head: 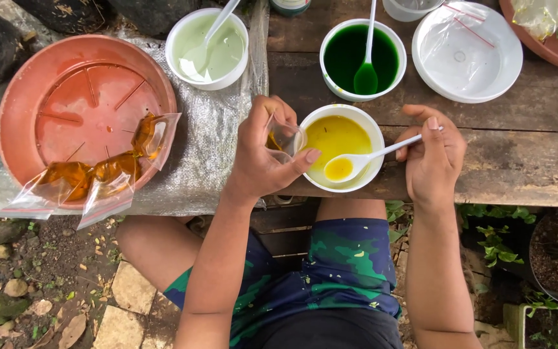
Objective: The person mixes a yellow liquid in a bowl using a spoon and then carefully pours the liquid into several small plastic bags.
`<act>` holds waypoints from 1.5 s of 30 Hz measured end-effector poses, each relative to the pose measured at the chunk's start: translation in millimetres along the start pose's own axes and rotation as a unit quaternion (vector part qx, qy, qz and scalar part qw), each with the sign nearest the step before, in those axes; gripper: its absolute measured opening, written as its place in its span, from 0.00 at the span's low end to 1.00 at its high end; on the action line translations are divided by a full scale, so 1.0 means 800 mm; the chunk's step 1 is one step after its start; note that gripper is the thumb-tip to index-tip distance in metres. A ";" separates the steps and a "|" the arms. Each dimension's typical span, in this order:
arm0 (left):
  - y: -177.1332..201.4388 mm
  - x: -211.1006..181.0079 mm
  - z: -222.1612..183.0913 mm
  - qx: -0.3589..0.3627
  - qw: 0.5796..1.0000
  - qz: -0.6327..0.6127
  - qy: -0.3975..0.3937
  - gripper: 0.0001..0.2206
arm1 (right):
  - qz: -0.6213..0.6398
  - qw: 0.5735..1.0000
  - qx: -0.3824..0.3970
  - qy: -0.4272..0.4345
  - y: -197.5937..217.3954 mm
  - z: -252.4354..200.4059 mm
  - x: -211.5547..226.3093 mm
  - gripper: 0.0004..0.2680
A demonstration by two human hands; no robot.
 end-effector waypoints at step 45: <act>-0.008 0.000 -0.016 -0.030 0.990 0.116 0.075 0.18 | -0.044 0.997 -0.060 -0.013 -0.016 -0.005 0.008 0.12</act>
Point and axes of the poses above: each hand's wrist, its own z-axis towards the middle knuckle, its own y-axis out of the back of the hand, x = y × z, the point moved 1 cm from there along z, towards the middle knuckle, and after that the axes turned 6 degrees about y, right-handed, at the moved point
